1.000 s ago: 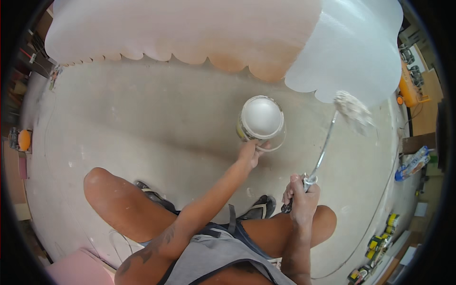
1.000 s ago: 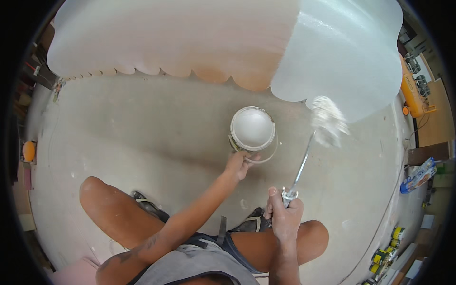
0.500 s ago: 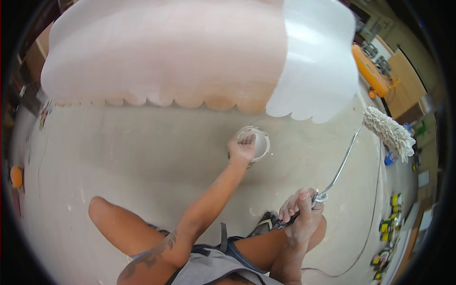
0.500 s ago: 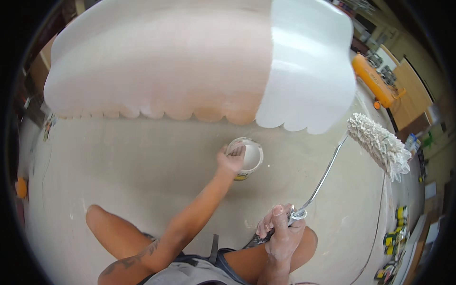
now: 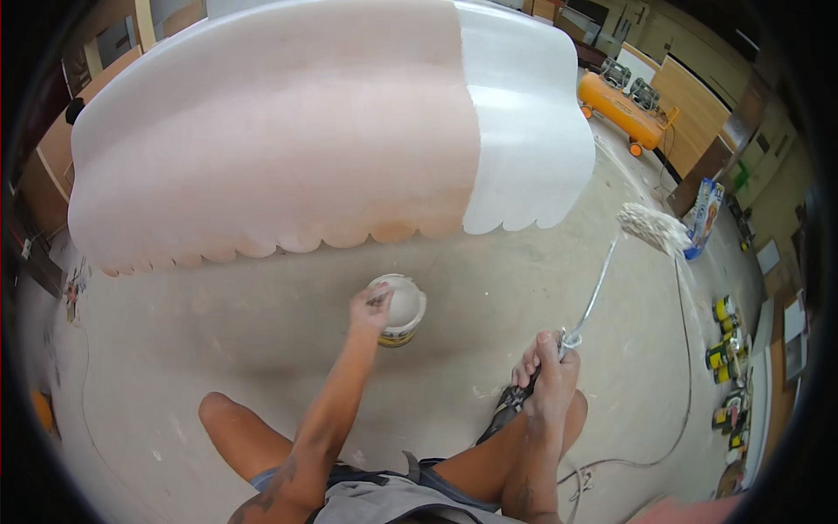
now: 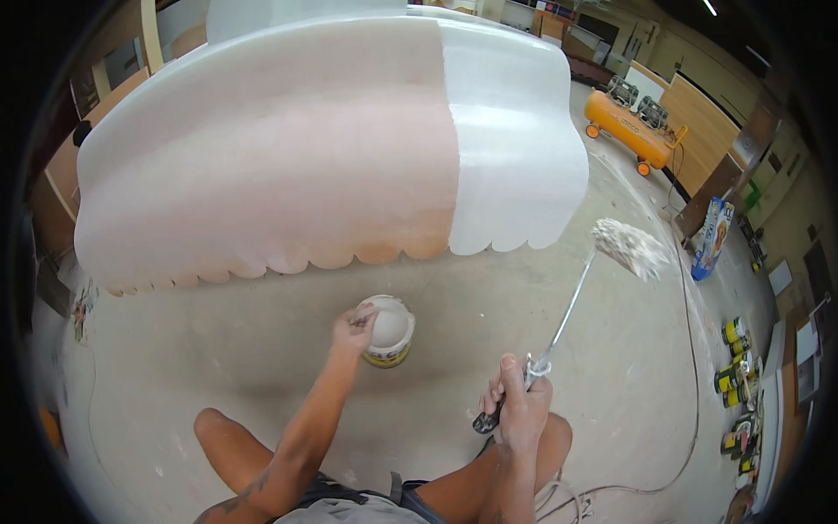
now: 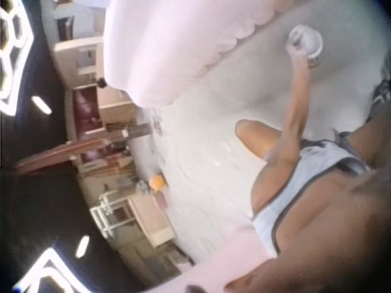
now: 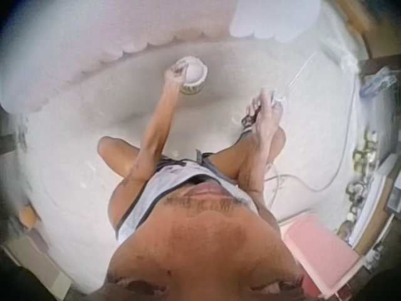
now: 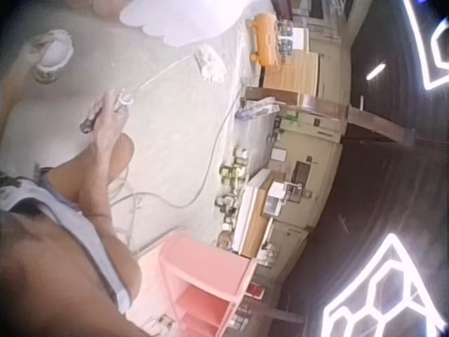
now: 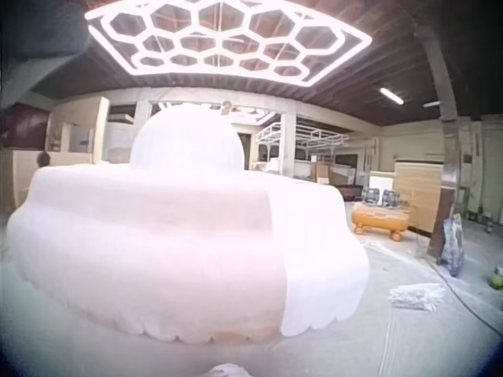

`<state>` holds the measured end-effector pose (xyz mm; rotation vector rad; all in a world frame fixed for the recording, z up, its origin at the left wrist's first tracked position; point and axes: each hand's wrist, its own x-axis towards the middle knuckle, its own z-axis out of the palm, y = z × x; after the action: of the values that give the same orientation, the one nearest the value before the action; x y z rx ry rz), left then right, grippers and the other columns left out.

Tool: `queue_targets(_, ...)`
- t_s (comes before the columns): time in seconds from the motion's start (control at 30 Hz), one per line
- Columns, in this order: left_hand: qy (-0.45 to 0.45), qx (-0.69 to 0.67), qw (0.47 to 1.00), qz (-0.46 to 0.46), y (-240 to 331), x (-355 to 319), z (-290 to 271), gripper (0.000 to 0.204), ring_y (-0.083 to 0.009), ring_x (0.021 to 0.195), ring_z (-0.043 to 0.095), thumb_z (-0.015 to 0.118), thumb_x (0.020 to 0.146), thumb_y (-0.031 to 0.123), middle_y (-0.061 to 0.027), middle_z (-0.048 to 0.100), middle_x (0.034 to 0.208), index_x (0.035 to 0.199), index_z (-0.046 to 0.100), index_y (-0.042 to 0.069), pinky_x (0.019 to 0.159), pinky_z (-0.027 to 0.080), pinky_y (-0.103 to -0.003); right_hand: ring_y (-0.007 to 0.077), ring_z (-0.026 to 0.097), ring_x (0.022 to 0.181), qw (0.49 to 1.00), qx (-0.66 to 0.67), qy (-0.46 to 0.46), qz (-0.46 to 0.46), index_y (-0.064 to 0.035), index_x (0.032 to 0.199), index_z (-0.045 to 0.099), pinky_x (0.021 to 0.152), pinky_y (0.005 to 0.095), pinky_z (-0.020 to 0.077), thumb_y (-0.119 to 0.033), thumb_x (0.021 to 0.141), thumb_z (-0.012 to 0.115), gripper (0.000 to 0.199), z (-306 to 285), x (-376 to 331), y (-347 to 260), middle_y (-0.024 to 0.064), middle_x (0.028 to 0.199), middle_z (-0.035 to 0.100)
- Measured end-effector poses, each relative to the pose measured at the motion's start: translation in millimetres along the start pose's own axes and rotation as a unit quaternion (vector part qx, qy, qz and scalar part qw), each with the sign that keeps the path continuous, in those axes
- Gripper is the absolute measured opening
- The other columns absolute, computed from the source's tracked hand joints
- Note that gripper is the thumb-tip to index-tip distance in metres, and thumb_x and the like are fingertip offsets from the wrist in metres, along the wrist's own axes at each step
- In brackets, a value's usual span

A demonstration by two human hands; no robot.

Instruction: The person is painting a large white piece of furniture using a paint roller.

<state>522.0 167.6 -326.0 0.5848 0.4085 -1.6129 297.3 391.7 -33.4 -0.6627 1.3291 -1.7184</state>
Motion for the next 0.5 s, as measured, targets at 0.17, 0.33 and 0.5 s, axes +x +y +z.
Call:
queue_targets(0.17,0.011,0.047,0.999,0.025,106,-38,-23,0.039,-0.0382,0.127,0.057,0.050,0.093,0.005,-0.0245,0.054,0.131,0.128,0.044,-0.011,0.114,0.048,-0.054,0.0117,0.045,0.044,0.998,-0.054,-0.014,0.014,-0.0104,0.077,0.047,0.045,0.0283,0.0420,-0.025,0.103,0.061,0.034,21,-8,2,0.0012,0.062,0.045)
queue_targets(0.33,0.041,0.059,0.996,0.052,180,-88,-31,0.036,-0.0351,0.131,0.055,0.046,0.100,0.010,-0.0211,0.057,0.131,0.130,0.048,-0.010,0.116,0.047,-0.050,0.0116,0.051,0.052,0.998,-0.014,-0.060,0.019,-0.0073,0.090,0.051,0.049,0.0287,0.0456,-0.026,0.105,0.059,0.025,32,-26,10,0.0025,0.070,0.049)
queue_targets(0.5,-0.006,0.160,0.980,0.118,206,-95,-76,0.041,-0.0349,0.125,0.058,0.053,0.095,0.015,-0.0203,0.054,0.132,0.129,0.046,-0.008,0.115,0.046,-0.049,0.0113,0.052,0.056,0.991,-0.011,-0.131,-0.037,-0.0036,0.114,0.055,0.050,0.0283,0.0456,-0.025,0.107,0.054,0.023,62,-42,41,0.0034,0.078,0.050)
